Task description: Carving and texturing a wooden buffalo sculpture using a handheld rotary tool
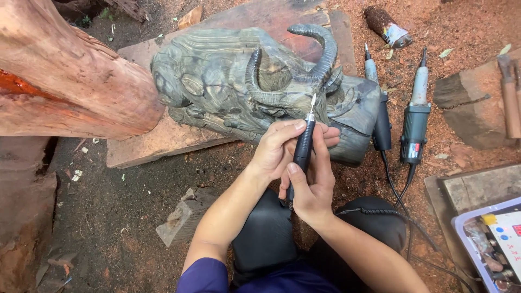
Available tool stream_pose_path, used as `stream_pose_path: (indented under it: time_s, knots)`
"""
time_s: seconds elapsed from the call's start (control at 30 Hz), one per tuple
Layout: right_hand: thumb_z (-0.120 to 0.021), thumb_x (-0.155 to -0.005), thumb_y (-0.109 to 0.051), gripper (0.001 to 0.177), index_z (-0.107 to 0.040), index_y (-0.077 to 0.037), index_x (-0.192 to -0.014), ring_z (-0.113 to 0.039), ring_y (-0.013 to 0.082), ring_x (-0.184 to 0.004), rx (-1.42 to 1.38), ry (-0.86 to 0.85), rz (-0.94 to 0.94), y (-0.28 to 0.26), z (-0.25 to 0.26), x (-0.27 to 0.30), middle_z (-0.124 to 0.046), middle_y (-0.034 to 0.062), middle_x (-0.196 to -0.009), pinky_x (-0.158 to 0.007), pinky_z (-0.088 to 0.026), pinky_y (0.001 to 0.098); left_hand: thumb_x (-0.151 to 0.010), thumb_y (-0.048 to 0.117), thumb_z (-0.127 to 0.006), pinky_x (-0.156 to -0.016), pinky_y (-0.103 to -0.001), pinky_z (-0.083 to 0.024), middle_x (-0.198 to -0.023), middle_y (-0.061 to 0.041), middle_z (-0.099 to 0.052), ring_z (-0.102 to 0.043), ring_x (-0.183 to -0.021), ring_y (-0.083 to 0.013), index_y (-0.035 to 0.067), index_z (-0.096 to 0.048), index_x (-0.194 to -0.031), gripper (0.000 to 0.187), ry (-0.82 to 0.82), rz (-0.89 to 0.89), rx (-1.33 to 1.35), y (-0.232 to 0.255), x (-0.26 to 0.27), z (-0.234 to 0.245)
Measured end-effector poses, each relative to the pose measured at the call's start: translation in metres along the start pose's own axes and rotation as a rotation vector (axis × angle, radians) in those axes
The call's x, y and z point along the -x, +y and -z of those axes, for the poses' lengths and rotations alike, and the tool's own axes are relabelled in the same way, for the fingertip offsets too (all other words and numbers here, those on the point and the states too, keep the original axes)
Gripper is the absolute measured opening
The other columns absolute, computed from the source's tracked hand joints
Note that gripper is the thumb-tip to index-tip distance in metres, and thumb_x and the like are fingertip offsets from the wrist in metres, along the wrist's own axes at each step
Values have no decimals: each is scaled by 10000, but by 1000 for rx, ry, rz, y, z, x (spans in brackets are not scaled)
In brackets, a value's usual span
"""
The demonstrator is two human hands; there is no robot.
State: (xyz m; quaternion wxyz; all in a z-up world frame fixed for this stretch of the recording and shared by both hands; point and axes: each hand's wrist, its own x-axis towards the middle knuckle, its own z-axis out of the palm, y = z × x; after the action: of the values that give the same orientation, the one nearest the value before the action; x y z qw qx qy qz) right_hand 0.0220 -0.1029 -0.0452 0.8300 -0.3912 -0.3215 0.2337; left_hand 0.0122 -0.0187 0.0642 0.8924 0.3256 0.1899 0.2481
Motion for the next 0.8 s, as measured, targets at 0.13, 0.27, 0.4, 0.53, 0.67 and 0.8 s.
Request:
stream_pose_path:
  time_s: [0.13, 0.27, 0.4, 0.53, 0.67, 0.8]
  knots:
    - [-521, -981, 56, 709, -206, -7, -1613, -654, 196, -438, 24, 13, 15, -6, -3, -4, -581, 331, -1395, -345, -591, 276, -952, 125, -674, -666, -383, -651, -810, -259, -731, -776, -783, -312, -106, -714, -1025, 246, -12, -9, -12, -7, -2, 19]
    - [-534, -970, 65, 710, -221, 11, -1605, -640, 191, -414, 46, 4, 33, -10, -4, -8, -609, 320, -1362, -346, -584, 270, -1002, 230, -632, -966, -521, -546, -1195, -384, -662, -648, -1123, -453, -136, -686, -1143, 396, -110, 9, -81, -13, -6, 40]
    - [-546, -968, 58, 703, -237, 20, -1598, -638, 184, -413, 72, 5, 38, -9, -3, -9, -647, 294, -1324, -348, -577, 270, -988, 202, -628, -922, -511, -567, -1155, -391, -672, -668, -1072, -464, -153, -681, -1120, 383, -101, -5, -69, -10, -5, 37]
    - [-528, -984, 45, 683, -229, 26, -1598, -640, 204, -399, 57, 8, 44, -7, 0, -10, -680, 320, -1240, -330, -576, 284, -963, 166, -654, -696, -403, -641, -914, -294, -741, -763, -831, -361, -157, -697, -1086, 348, -69, -27, -52, -7, -6, 20]
    - [-535, -986, 32, 695, -223, 6, -1606, -638, 198, -411, 49, -12, 31, -7, 4, -10, -628, 320, -1328, -351, -584, 291, -974, 107, -656, -697, -470, -649, -900, -356, -698, -749, -829, -422, -155, -694, -1096, 291, -59, -27, 7, -12, -8, 26]
    - [-543, -980, 28, 694, -238, 7, -1603, -604, 173, -389, 41, -27, -2, -18, 3, -13, -628, 273, -1358, -356, -570, 272, -988, 173, -647, -798, -440, -641, -1010, -348, -723, -748, -942, -393, -132, -691, -1169, 357, -83, -21, -47, -9, -5, 27]
